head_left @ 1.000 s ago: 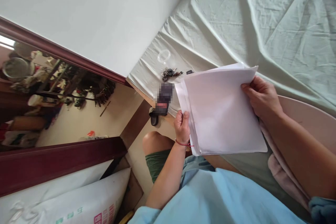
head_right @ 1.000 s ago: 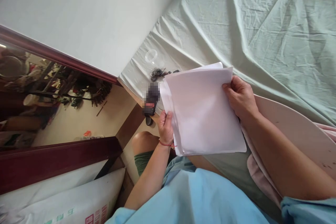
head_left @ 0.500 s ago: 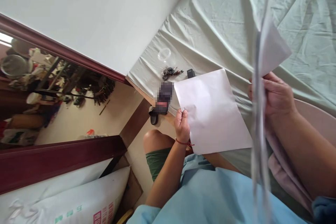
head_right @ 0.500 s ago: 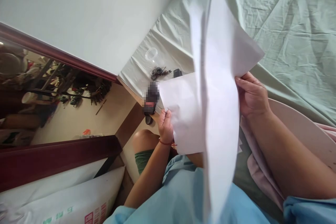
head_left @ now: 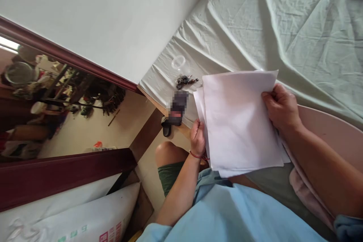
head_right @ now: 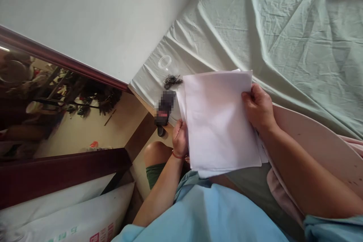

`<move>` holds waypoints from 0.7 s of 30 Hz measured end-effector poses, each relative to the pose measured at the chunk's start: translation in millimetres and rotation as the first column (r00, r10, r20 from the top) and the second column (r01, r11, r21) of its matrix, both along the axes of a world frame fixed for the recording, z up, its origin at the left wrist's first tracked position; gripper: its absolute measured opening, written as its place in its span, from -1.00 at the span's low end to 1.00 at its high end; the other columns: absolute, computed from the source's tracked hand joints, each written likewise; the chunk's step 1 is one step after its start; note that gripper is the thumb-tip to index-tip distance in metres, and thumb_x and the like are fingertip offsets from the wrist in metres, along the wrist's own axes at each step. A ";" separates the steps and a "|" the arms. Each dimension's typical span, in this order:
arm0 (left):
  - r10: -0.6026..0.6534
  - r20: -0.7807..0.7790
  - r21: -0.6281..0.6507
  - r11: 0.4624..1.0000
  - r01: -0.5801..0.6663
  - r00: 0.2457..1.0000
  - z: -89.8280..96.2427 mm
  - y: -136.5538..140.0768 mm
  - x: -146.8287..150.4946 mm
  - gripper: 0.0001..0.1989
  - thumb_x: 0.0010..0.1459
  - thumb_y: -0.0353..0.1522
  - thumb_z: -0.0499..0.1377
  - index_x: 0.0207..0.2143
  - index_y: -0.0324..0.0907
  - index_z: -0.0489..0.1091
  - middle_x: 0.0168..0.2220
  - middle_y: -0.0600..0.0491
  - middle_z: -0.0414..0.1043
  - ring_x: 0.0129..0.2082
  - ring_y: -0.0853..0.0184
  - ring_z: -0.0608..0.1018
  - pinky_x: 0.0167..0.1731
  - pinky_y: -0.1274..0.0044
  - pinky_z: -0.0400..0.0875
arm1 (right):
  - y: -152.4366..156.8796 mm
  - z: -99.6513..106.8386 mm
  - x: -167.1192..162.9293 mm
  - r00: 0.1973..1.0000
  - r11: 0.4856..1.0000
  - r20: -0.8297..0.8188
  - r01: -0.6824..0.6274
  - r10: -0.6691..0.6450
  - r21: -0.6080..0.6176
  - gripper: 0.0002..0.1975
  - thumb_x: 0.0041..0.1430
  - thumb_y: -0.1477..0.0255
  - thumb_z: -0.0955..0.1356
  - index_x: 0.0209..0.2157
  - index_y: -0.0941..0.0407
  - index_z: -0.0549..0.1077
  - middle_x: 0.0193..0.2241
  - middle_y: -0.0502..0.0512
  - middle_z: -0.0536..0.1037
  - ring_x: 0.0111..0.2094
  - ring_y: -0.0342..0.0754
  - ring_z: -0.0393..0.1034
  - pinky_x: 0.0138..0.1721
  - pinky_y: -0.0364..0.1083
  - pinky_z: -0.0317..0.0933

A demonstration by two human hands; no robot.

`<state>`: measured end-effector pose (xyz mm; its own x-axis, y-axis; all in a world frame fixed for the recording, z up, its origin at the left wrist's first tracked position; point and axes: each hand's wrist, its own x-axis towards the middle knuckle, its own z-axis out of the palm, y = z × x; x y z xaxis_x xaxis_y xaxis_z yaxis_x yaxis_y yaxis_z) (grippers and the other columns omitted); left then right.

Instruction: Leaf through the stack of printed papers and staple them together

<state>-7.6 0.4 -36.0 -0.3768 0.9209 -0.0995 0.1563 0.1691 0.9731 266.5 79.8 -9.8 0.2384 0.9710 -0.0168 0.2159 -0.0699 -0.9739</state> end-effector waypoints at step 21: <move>-0.043 -0.120 0.051 0.997 0.049 0.992 -1.4 0.0 -0.3 -0.49 0.26 0.09 0.16 -0.23 -0.18 0.56 -0.35 -0.03 0.55 -0.26 0.21 0.55 -0.17 0.41 0.50 | -2.2 -16.4 -4.5 0.995 0.996 0.077 -0.058 0.063 -0.073 -0.86 0.24 0.26 0.33 -0.25 0.01 0.44 -0.39 0.03 0.53 -0.40 -0.03 0.32 -0.41 -0.06 0.18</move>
<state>-7.9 0.4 -37.4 -0.3399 0.9405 -0.0064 0.2775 0.1068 0.9548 262.0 77.6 -26.2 0.1825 0.9808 -0.0691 0.2978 -0.1221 -0.9468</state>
